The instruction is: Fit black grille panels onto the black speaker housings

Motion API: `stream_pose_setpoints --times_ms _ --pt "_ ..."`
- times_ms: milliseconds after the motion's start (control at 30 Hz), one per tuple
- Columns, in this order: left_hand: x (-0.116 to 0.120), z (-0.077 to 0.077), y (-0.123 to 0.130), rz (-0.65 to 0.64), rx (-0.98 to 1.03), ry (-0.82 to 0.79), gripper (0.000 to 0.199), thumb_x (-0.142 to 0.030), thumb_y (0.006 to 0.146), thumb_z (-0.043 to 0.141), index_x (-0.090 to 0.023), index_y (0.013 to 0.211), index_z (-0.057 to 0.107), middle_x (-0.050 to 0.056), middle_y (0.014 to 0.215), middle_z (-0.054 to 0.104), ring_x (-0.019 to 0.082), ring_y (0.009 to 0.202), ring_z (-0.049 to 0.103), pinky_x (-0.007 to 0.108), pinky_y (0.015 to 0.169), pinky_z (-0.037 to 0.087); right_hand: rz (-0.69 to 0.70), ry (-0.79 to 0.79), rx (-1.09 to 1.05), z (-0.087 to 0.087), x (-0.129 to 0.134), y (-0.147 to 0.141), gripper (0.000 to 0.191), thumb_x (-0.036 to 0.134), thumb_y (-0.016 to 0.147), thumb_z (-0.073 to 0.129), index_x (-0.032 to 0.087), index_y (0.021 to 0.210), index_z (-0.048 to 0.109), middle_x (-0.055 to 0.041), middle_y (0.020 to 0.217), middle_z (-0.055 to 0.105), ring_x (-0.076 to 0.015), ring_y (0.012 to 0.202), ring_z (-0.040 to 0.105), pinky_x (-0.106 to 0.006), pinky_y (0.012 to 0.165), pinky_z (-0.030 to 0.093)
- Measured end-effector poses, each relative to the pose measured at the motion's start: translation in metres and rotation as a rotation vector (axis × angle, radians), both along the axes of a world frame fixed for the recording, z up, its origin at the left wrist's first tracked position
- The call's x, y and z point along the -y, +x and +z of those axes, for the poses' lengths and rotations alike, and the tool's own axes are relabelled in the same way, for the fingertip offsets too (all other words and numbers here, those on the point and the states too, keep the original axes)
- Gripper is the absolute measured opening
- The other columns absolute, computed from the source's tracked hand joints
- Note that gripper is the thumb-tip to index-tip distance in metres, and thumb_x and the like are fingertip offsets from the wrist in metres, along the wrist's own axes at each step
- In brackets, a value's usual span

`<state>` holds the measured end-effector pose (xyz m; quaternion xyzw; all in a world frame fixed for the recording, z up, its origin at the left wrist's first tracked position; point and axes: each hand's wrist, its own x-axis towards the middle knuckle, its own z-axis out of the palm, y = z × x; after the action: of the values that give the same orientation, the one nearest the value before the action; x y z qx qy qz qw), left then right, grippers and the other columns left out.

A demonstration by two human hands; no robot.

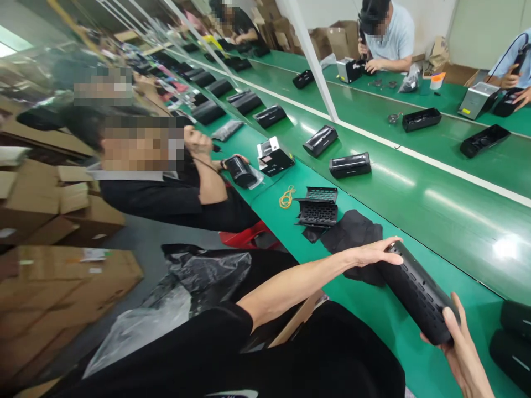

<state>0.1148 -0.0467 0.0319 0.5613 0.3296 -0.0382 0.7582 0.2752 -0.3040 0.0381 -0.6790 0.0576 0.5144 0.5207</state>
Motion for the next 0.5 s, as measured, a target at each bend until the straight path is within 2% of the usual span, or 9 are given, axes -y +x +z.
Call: stream_pose_setpoints --times_ms 67,167,233,300,367,400,467,500 --pt "-0.004 -0.003 0.004 0.013 -0.065 0.037 0.101 -0.068 0.063 0.087 -0.02 0.147 0.058 0.017 0.158 0.054 0.04 0.148 0.049 0.054 0.123 0.039 0.028 0.005 0.009 -0.003 0.001 -0.005 0.123 0.065 0.059 0.097 0.034 0.163 0.039 -0.0172 0.153 0.054 -0.0344 0.095 0.074 -0.053 0.071 0.065" --pt "-0.019 -0.007 0.019 0.008 -0.19 0.001 0.1 -0.071 0.061 0.087 -0.023 0.145 0.06 0.016 0.163 0.049 0.042 0.145 0.05 0.053 0.111 0.052 0.086 -0.007 -0.022 -0.014 -0.004 -0.003 0.122 0.065 0.058 0.097 0.023 0.159 0.043 -0.0186 0.127 0.068 -0.0362 0.08 0.076 -0.046 0.058 0.063" --pt "-0.037 -0.011 0.032 -0.004 -0.178 -0.072 0.105 -0.074 0.062 0.086 -0.027 0.15 0.055 0.016 0.164 0.048 0.04 0.137 0.056 0.05 0.098 0.06 0.101 -0.005 -0.053 -0.023 -0.015 0.011 0.116 0.066 0.062 0.094 0.017 0.156 0.046 -0.0185 0.115 0.072 -0.0379 0.076 0.076 -0.044 0.053 0.062" --pt "-0.058 -0.016 0.04 0.072 -0.102 -0.072 0.104 -0.077 0.069 0.08 -0.027 0.155 0.049 0.017 0.159 0.052 0.034 0.123 0.065 0.044 0.087 0.062 0.07 -0.011 -0.079 -0.031 -0.037 0.035 0.113 0.067 0.063 0.092 0.017 0.155 0.049 -0.0222 0.121 0.071 -0.0415 0.082 0.076 -0.048 0.055 0.063" --pt "-0.075 -0.022 0.038 0.262 -0.056 0.093 0.088 -0.072 0.078 0.075 -0.023 0.149 0.054 0.016 0.145 0.063 0.027 0.11 0.067 0.039 0.087 0.06 -0.011 0.003 -0.07 -0.037 -0.07 0.067 0.109 0.066 0.063 0.091 0.022 0.155 0.052 -0.0257 0.14 0.064 -0.0473 0.099 0.075 -0.054 0.061 0.065" --pt "-0.079 -0.026 0.031 0.363 -0.06 0.222 0.074 -0.066 0.083 0.072 -0.02 0.139 0.06 0.014 0.133 0.068 0.024 0.106 0.067 0.036 0.089 0.058 -0.06 0.031 -0.046 -0.039 -0.089 0.085 0.103 0.063 0.064 0.09 0.026 0.154 0.056 -0.0242 0.15 0.059 -0.0495 0.111 0.071 -0.057 0.067 0.065" --pt "-0.078 -0.033 0.009 0.464 -0.1 0.469 0.044 -0.053 0.089 0.068 -0.017 0.114 0.07 0.008 0.108 0.073 0.019 0.096 0.065 0.033 0.091 0.054 -0.137 0.118 0.037 -0.042 -0.121 0.118 0.078 0.055 0.075 0.084 0.037 0.148 0.063 -0.0137 0.162 0.051 -0.0461 0.133 0.061 -0.059 0.082 0.062" --pt "-0.072 -0.036 -0.006 0.446 -0.124 0.557 0.033 -0.048 0.091 0.067 -0.018 0.102 0.071 0.006 0.098 0.073 0.018 0.091 0.064 0.032 0.09 0.053 -0.169 0.118 0.066 -0.043 -0.133 0.131 0.065 0.054 0.08 0.078 0.041 0.143 0.067 -0.0093 0.162 0.052 -0.0436 0.137 0.058 -0.059 0.086 0.059"
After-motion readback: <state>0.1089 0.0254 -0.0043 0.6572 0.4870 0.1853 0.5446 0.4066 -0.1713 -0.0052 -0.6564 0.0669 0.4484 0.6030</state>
